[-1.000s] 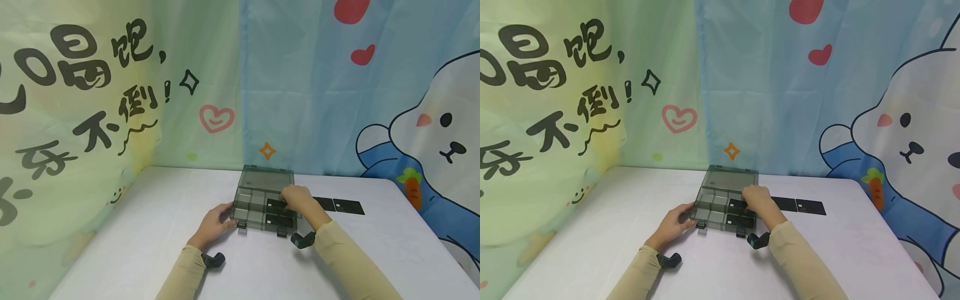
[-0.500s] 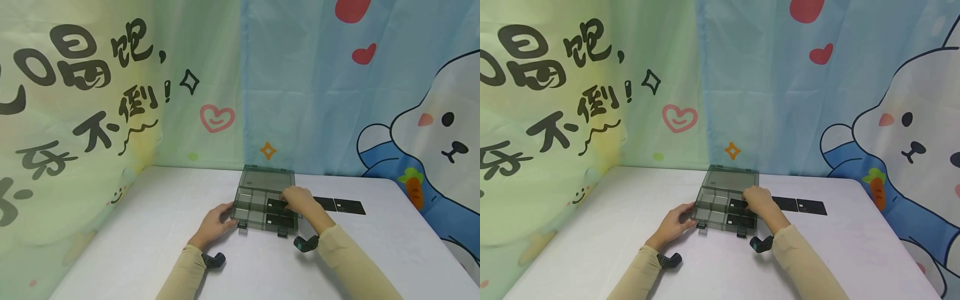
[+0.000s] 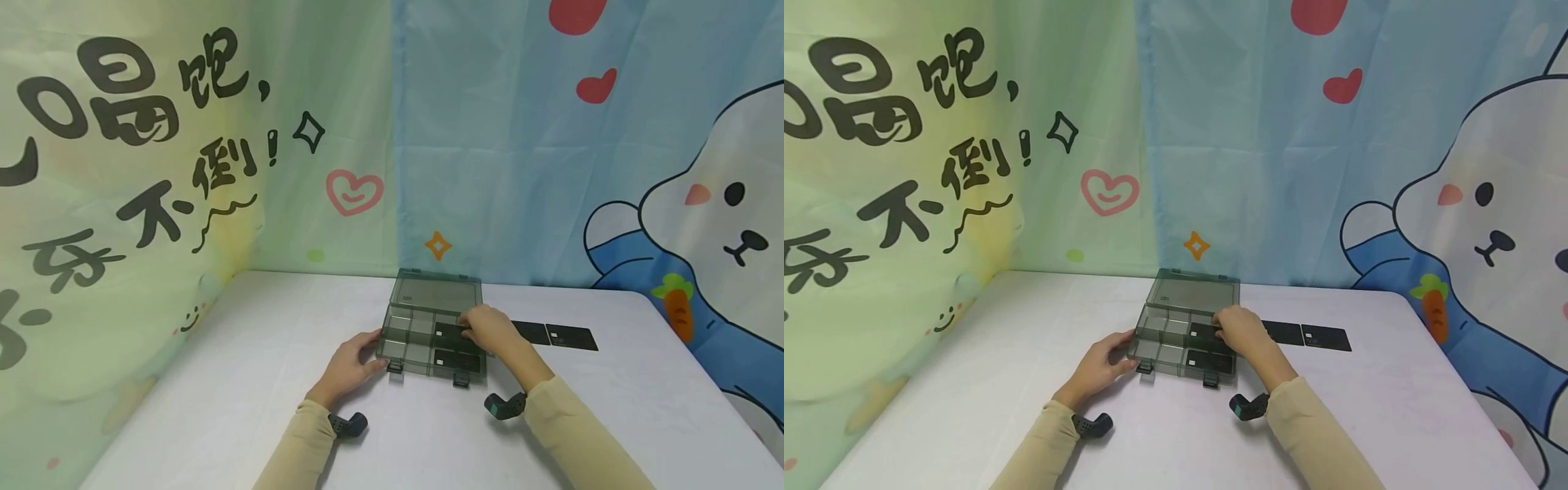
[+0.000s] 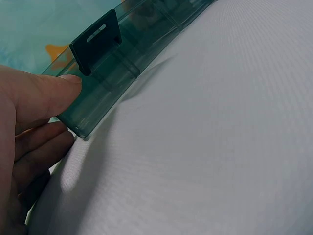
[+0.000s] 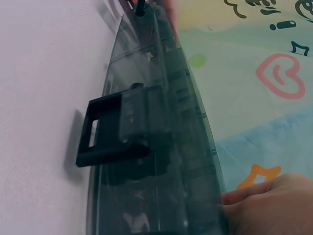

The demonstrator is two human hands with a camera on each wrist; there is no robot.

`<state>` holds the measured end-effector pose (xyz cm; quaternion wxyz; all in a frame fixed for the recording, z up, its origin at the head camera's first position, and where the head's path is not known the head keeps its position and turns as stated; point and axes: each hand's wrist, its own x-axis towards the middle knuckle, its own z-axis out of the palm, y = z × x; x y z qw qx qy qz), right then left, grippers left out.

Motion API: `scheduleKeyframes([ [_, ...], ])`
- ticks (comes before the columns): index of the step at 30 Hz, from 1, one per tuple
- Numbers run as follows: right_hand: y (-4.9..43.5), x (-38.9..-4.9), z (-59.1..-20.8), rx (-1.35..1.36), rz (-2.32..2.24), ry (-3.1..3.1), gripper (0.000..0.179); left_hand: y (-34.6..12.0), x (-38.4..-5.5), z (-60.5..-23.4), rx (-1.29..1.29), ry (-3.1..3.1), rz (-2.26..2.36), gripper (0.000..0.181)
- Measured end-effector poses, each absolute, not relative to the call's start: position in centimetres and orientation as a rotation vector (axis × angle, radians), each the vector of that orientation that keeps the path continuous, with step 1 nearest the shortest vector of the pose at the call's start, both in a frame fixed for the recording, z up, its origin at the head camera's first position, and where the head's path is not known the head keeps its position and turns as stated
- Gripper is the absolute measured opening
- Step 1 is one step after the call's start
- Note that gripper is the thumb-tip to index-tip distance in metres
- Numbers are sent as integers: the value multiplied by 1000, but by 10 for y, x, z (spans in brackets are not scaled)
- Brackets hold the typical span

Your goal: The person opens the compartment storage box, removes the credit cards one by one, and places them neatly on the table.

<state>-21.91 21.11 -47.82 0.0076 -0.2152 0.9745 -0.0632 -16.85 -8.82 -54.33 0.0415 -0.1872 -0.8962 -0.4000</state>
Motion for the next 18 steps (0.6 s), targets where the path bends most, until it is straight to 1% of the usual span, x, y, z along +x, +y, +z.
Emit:
scheduleKeyframes([
  [6, 211, -217, -482, -713, -270, 3073, 26, -88, -168, -542, -576, -2750, -1202, 63],
  [9, 210, -215, -480, -726, -236, 3082, 27, -89, -167, -542, -575, -2746, -1221, 63],
  [18, 203, -215, -469, -596, -48, 3025, 30, -88, -169, -544, -566, -2766, -1195, 64],
])
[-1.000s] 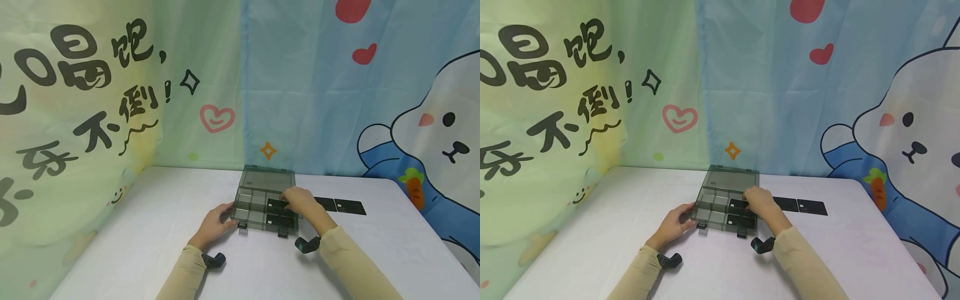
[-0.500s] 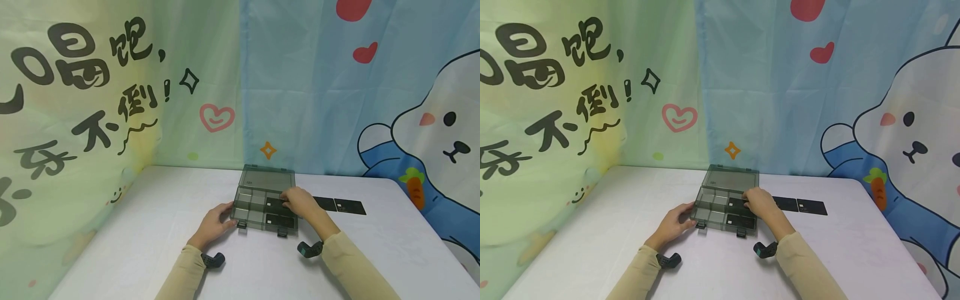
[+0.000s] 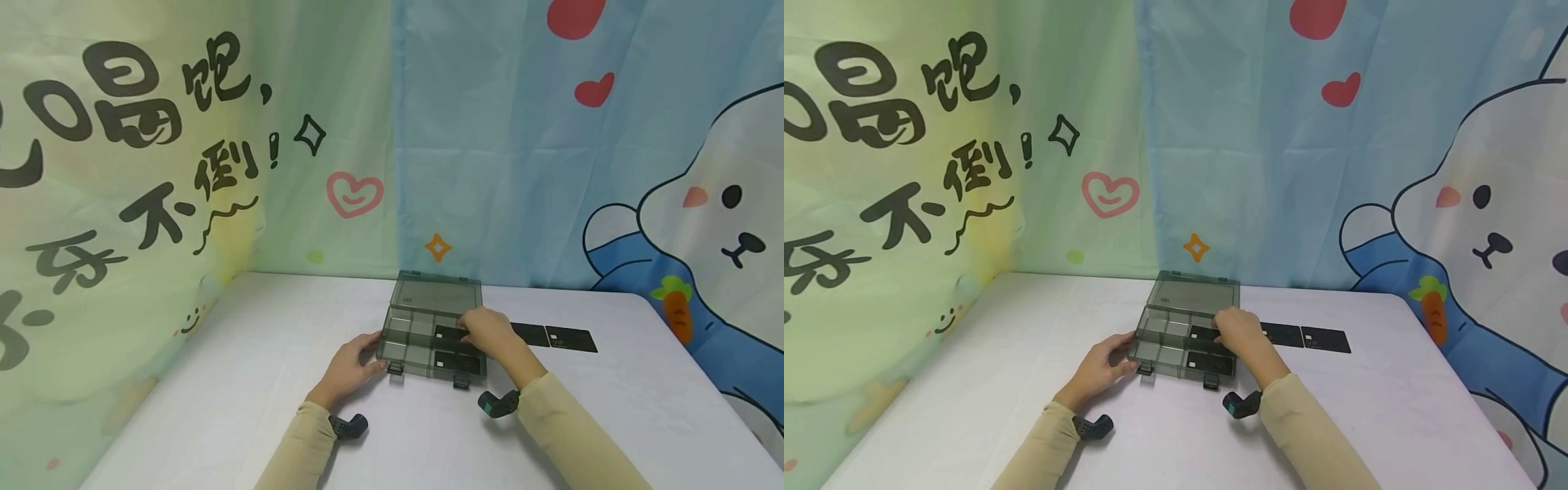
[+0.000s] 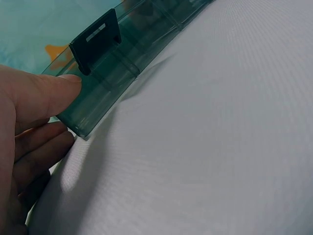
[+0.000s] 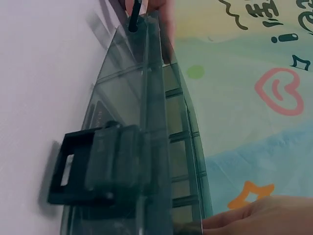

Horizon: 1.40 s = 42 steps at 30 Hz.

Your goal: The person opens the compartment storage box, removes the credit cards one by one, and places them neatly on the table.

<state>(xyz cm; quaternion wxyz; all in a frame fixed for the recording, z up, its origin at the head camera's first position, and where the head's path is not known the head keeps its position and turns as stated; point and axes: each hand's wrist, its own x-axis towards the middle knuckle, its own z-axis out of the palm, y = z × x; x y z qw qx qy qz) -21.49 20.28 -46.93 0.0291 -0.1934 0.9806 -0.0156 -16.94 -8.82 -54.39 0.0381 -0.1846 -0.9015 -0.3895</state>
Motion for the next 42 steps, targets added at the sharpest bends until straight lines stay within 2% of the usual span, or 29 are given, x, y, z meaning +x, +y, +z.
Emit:
scheduleKeyframes([
  [11, 198, -212, -468, -605, 3, 3027, 16, -87, -168, -545, -642, -2690, -1141, 63],
  [23, 199, -212, -474, -673, -21, 3075, 19, -89, -171, -546, -584, -2729, -1230, 63],
  [42, 200, -202, -479, -628, -45, 3151, 20, -88, -166, -550, -611, -2704, -1251, 63],
])
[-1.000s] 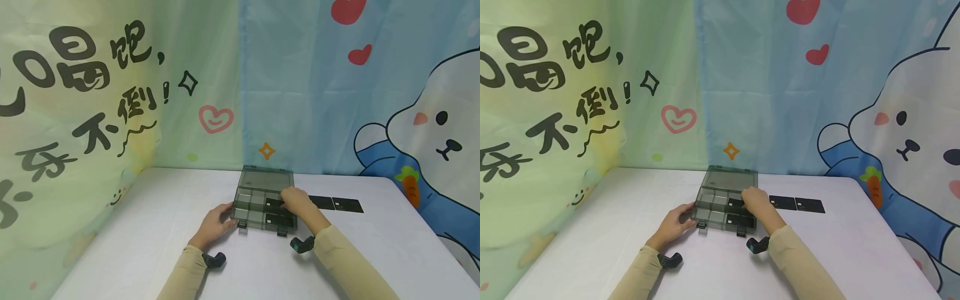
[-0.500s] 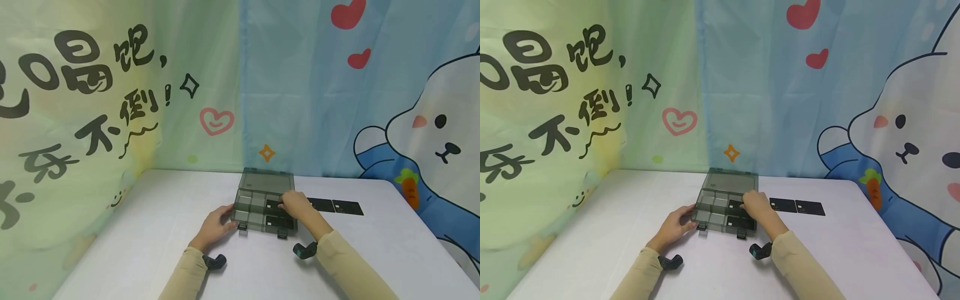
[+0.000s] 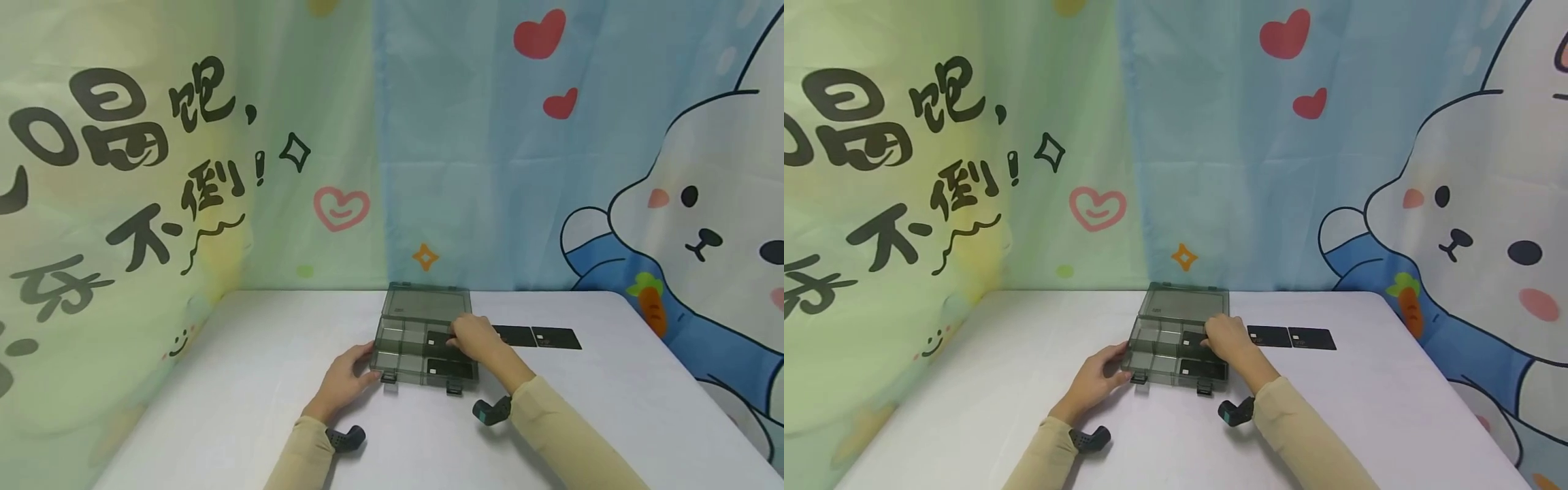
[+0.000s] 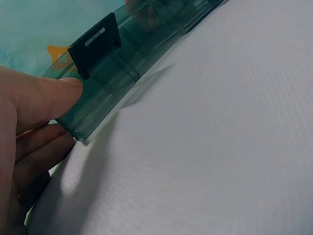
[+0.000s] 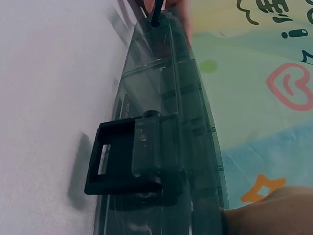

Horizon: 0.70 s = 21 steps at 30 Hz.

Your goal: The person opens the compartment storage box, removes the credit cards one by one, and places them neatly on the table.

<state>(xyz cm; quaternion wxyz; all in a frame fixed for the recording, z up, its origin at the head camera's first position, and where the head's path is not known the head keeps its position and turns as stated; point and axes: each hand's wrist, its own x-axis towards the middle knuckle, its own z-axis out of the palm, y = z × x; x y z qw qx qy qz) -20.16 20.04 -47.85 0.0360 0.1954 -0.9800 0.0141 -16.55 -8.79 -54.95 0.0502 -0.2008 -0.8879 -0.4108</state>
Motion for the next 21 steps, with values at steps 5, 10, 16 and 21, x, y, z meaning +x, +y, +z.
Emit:
scheduleKeyframes([
  [5, 199, -206, -484, 575, 96, -3046, 21, -91, -164, -552, -590, -2699, -1257, 63],
  [10, 201, -203, -483, 563, 169, -3061, 20, -90, -163, -553, -592, -2704, -1247, 62],
  [16, 204, -200, -477, 528, 318, -3021, 10, -90, -165, -550, -616, -2687, -1238, 63],
  [21, 207, -198, -473, 526, 449, -3043, 15, -88, -166, -549, -616, -2686, -1220, 62],
])
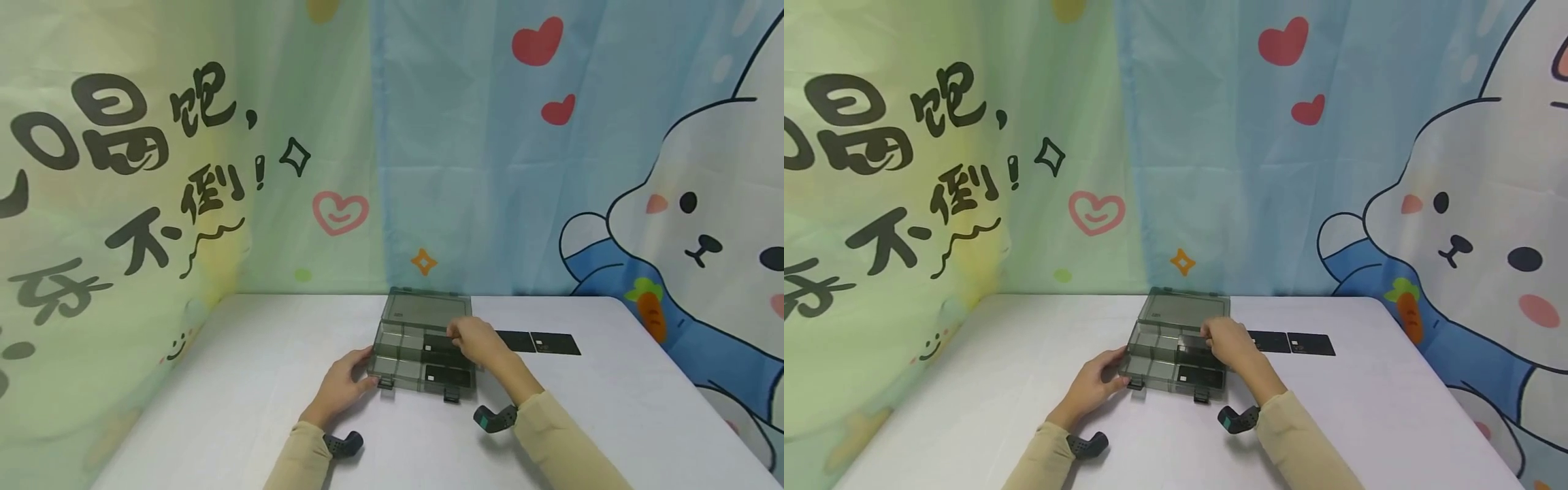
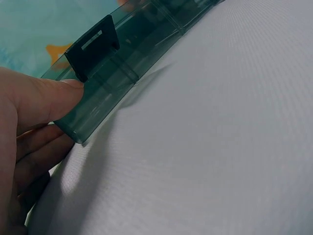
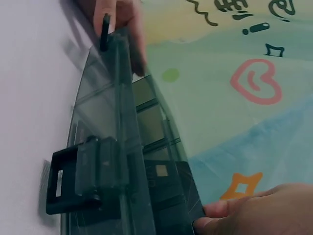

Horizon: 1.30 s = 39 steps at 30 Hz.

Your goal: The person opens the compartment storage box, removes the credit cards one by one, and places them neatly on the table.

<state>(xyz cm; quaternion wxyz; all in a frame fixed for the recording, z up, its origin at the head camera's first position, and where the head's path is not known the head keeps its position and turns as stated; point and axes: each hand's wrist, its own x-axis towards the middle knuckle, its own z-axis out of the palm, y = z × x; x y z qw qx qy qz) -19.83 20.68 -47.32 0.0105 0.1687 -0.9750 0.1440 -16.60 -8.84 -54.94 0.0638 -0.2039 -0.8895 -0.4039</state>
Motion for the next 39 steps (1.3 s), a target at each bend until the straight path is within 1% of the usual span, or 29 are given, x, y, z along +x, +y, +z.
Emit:
scheduleKeyframes([
  [6, 214, -190, -475, 581, 526, -3064, 39, -87, -164, -548, -611, -2705, -1218, 62],
  [11, 219, -190, -479, 614, 598, -3065, 46, -88, -163, -544, -601, -2714, -1241, 62],
  [19, 222, -193, -487, 527, 864, -3003, 43, -91, -165, -544, -558, -2711, -1207, 62],
  [28, 231, -189, -494, 415, 930, -2964, 31, -85, -165, -547, -593, -2713, -1223, 62],
  [39, 243, -184, -484, 368, 1063, -2829, 25, -85, -164, -546, -581, -2719, -1217, 62],
])
